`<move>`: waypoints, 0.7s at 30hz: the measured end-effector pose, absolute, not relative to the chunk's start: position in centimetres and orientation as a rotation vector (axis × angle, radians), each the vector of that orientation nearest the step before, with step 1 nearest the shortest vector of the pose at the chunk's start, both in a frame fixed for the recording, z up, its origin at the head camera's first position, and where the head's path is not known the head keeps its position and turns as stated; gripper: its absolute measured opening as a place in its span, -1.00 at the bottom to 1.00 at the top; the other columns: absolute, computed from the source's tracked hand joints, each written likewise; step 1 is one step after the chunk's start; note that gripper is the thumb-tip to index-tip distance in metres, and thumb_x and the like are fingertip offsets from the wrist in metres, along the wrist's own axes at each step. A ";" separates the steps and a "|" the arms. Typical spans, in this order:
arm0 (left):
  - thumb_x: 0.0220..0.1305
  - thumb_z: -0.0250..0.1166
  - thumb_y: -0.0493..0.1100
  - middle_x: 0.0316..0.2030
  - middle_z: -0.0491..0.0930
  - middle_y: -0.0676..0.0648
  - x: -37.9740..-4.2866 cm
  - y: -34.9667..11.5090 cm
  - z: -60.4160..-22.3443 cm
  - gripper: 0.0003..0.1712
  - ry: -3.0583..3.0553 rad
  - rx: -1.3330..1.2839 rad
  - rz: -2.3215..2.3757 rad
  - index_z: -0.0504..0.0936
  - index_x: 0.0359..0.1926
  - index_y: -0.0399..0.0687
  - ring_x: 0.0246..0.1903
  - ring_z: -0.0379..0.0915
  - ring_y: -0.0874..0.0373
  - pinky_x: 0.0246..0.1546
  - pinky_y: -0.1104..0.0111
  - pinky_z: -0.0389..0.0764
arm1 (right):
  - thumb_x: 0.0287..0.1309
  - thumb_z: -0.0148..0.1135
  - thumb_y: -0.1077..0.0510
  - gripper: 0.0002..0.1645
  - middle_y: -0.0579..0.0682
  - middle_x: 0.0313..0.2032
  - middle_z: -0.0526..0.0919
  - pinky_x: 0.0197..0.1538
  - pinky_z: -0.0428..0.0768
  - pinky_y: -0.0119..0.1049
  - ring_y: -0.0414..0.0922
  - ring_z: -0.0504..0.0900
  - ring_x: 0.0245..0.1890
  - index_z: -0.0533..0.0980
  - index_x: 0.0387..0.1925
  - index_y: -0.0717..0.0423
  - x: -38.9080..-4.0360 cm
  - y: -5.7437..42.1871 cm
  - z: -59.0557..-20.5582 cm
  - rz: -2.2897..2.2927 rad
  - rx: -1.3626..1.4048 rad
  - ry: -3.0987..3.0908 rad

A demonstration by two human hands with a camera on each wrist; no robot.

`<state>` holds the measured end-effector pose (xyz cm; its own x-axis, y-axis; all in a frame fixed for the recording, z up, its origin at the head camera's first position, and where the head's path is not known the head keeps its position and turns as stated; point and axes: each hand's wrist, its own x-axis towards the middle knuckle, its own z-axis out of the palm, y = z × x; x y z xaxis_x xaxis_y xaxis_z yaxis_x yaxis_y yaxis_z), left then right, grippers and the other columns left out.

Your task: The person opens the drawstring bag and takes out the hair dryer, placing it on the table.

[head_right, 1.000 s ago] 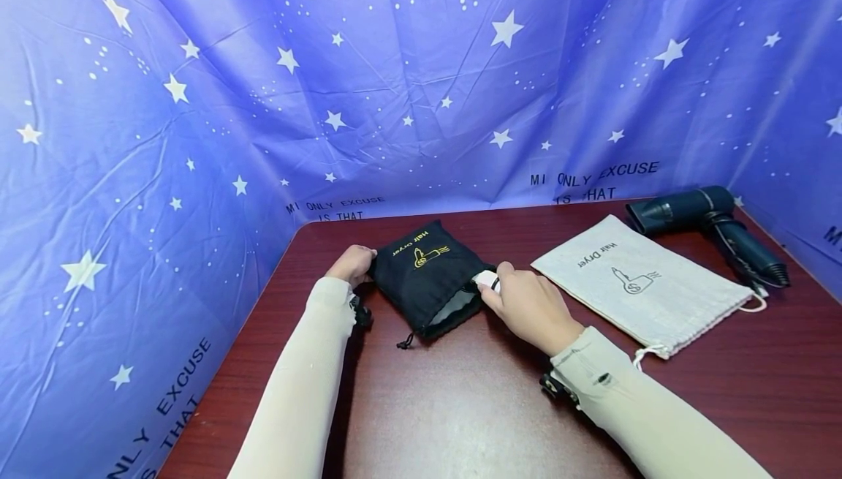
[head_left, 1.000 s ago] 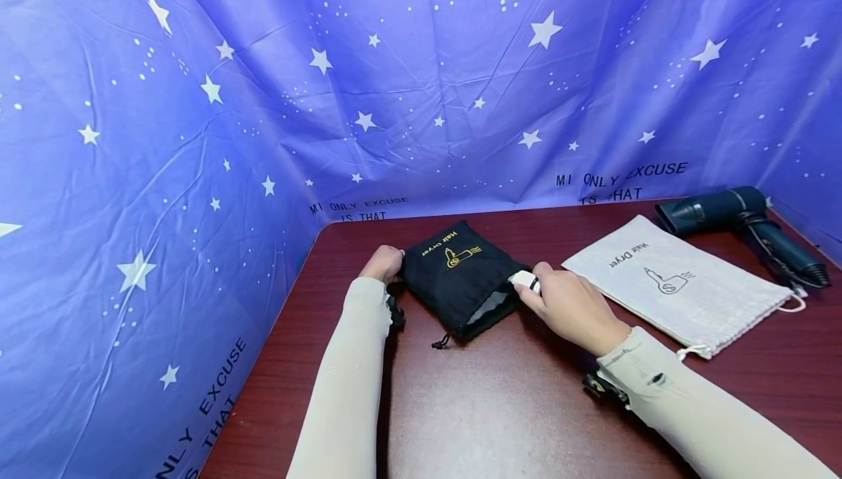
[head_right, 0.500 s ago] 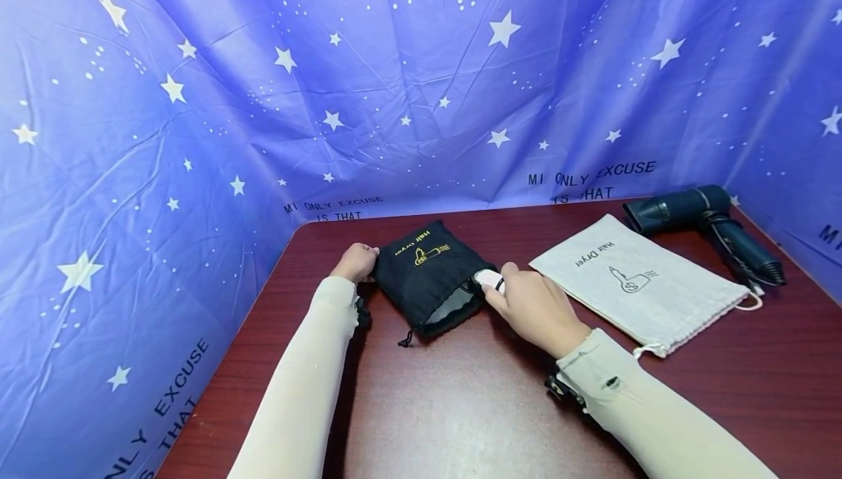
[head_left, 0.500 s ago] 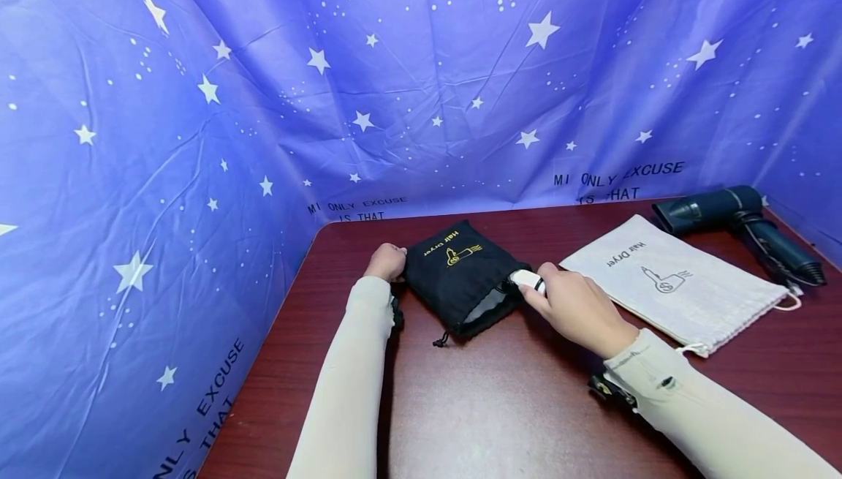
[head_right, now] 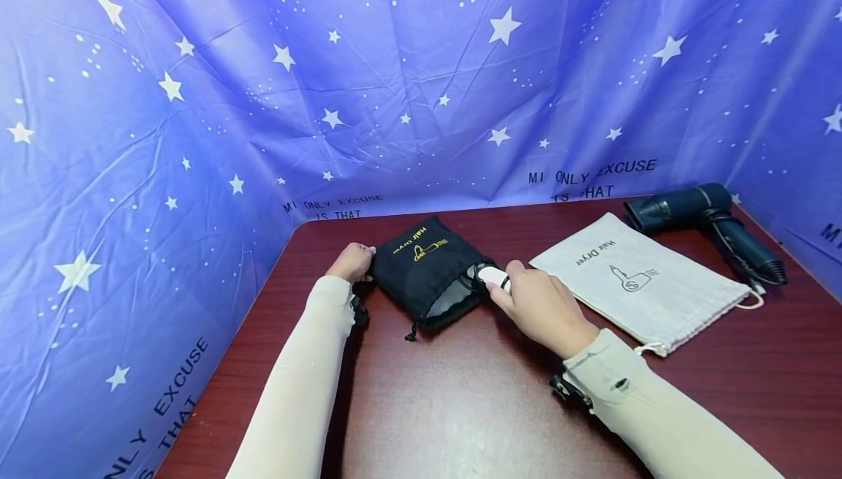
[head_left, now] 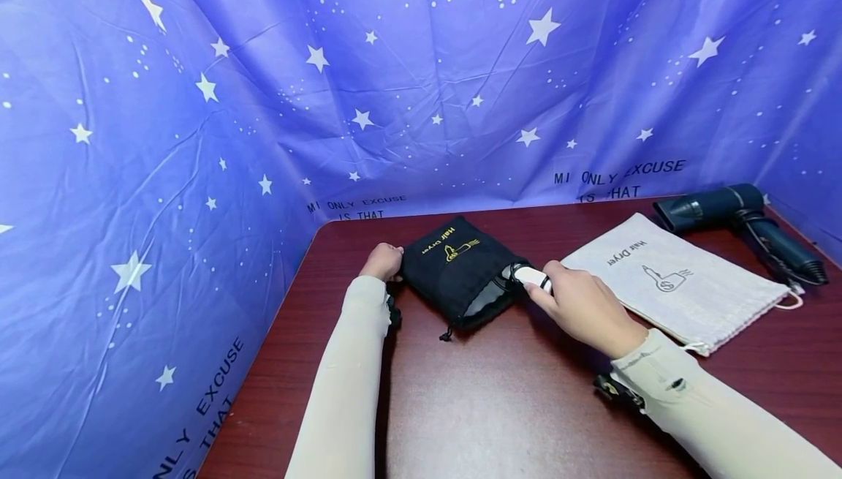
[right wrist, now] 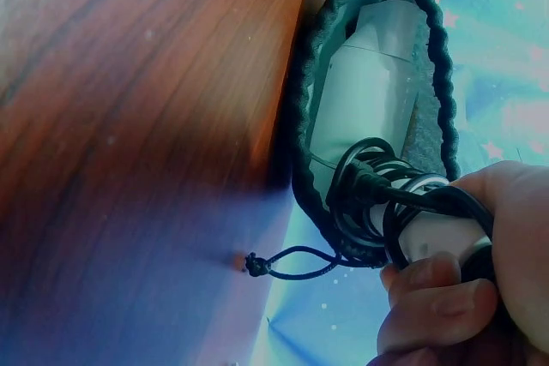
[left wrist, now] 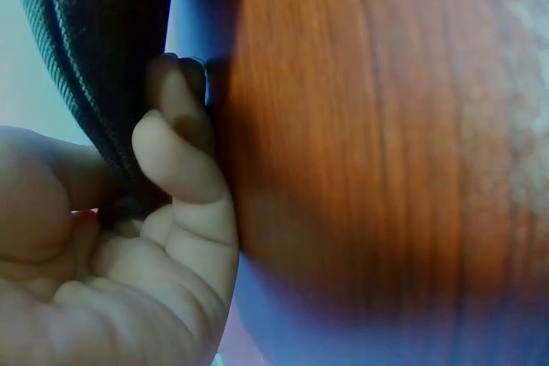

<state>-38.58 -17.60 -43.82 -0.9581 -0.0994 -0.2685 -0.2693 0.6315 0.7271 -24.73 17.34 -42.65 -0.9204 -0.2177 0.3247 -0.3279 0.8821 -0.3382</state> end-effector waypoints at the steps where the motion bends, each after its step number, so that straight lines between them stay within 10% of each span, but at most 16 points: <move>1: 0.63 -0.03 -0.07 -0.24 0.59 -0.23 -38.5 -17.6 -43.8 -0.56 2.646 -0.304 1.244 0.61 0.07 -0.35 -0.62 0.53 0.11 -0.47 0.33 0.58 | 0.43 0.17 -0.18 -0.55 -0.03 -0.67 0.40 -0.59 0.32 -0.09 -0.03 0.42 -0.68 0.39 -0.39 0.07 -24.7 17.4 -42.6 0.571 0.409 -2.775; 21: 0.62 -0.04 -0.08 -0.28 0.57 -0.22 -38.6 -17.8 -43.9 -0.56 2.620 -0.314 1.283 0.58 0.10 -0.37 -0.63 0.53 0.12 -0.47 0.34 0.59 | 0.44 0.18 -0.16 -0.58 -0.05 -0.68 0.36 -0.60 0.29 -0.11 -0.07 0.37 -0.67 0.41 -0.34 0.09 -24.4 18.1 -42.3 0.574 0.441 -2.759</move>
<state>-38.58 -17.78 -43.92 -0.9558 -0.0991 -0.2768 -0.2794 0.5991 0.7503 -24.37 18.07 -42.29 -0.9116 -0.2357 0.3368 -0.3504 0.8739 -0.3368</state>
